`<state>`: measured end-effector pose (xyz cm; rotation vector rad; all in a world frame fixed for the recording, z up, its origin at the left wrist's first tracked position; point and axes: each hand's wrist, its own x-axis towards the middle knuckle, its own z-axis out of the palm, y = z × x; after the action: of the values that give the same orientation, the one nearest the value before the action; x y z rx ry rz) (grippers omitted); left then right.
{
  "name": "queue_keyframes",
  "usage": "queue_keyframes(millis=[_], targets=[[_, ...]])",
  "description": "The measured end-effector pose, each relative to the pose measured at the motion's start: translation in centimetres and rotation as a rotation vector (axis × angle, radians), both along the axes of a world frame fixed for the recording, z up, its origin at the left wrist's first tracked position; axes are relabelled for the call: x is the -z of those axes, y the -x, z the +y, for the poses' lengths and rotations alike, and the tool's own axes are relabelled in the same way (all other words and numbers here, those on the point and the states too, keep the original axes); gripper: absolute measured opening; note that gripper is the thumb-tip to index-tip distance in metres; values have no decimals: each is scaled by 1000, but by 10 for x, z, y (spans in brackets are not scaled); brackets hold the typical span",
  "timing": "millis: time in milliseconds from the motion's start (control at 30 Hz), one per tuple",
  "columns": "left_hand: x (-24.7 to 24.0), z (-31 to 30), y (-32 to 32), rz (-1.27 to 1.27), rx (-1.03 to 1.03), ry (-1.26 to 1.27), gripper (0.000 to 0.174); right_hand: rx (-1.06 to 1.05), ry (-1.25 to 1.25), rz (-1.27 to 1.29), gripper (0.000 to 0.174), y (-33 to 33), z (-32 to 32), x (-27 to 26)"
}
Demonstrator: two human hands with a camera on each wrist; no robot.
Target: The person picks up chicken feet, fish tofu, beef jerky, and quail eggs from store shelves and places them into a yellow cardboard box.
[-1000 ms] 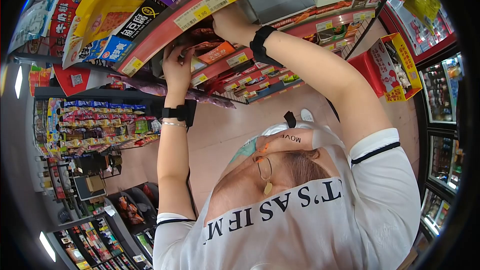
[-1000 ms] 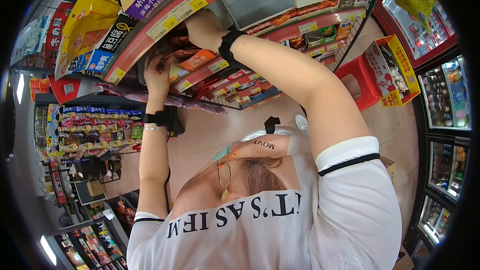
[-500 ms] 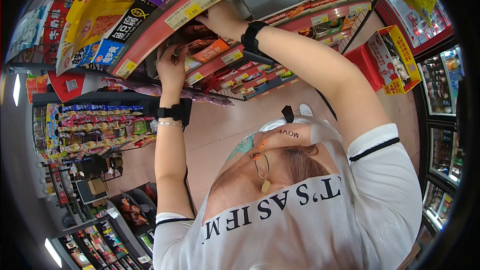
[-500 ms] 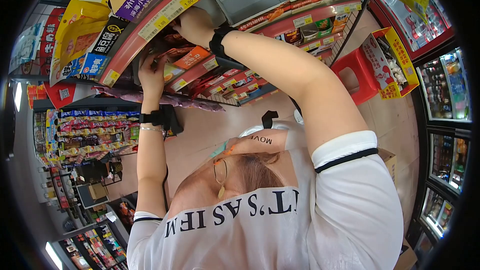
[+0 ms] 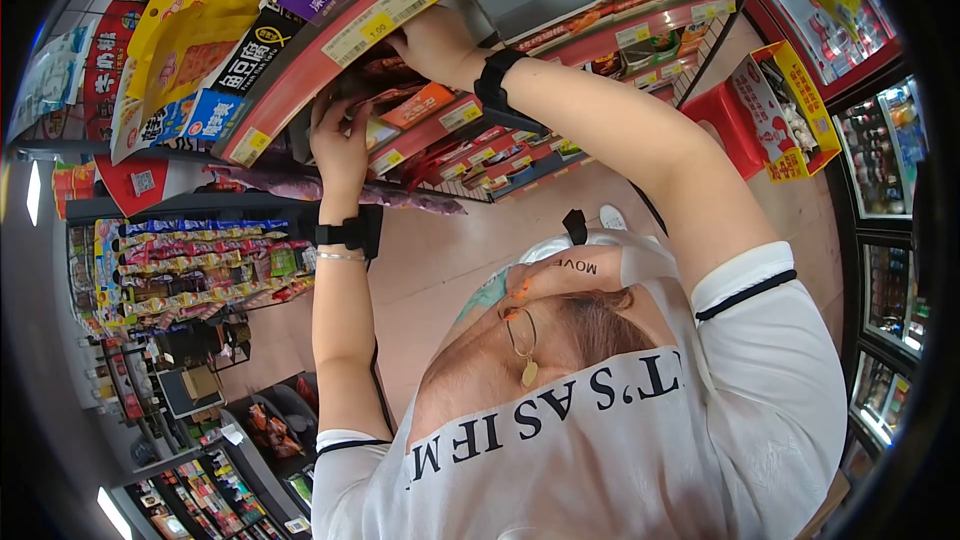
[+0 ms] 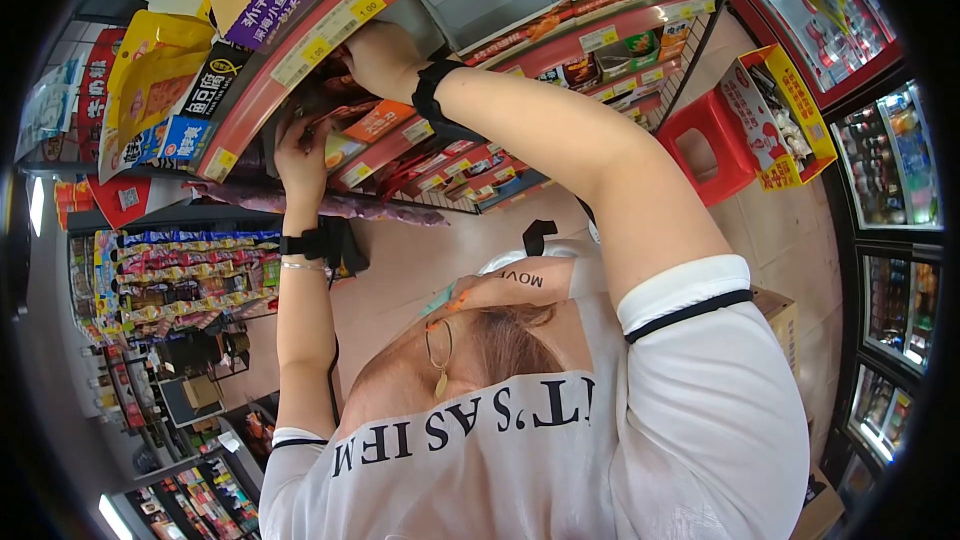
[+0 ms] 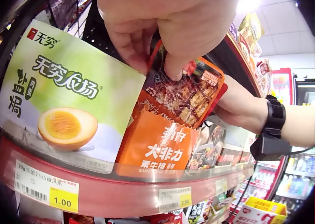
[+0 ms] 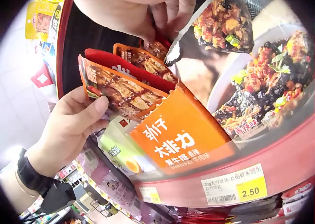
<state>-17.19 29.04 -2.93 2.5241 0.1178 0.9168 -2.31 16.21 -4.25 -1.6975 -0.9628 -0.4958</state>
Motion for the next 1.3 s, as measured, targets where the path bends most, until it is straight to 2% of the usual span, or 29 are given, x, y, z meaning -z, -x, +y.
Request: queue_keyframes(millis=[167, 300, 367, 500, 567, 700, 800, 867, 900, 967, 1100, 1167, 1300], targets=[[-4, -1, 1, 27, -32, -37, 17, -48, 91, -156, 18, 3, -2, -3], [-9, 2, -2, -6, 4, -106, 18, -108, 60, -177, 18, 2, -3, -1], [-10, 5, -3, 26, 8, -114, 18, -305, 45, 4, 19, -1, -1, 3], [-10, 8, -5, 59, 21, -70, 18, -219, 92, -109, 19, 5, -7, 1], [-12, 3, -4, 45, 17, -86, 17, -293, 245, 2, 23, 4, -12, -1], [-13, -1, -2, 13, 17, -170, 16, -353, 218, 16, 22, -2, -12, 4], [-11, -2, -3, 5, 39, -56, 16, -313, 136, -78, 21, -3, -9, 1], [-11, -4, -3, 10, 11, -23, 16, -104, 129, -178, 22, -1, -10, -8], [-12, -4, -3, 9, 11, -24, 16, -105, 128, -179, 22, -5, -5, -5], [-12, -3, -3, -19, -16, -167, 16, 23, 86, -139, 23, -15, 6, -1], [-11, 0, -1, 102, -29, -19, 21, 5, -20, -88, 26, -15, 5, -5], [-12, -1, -2, 100, -25, -26, 21, -179, 71, 26, 28, -6, -7, -16], [-12, -1, -1, 137, -53, 7, 21, -232, -20, -133, 31, 0, 5, -12]])
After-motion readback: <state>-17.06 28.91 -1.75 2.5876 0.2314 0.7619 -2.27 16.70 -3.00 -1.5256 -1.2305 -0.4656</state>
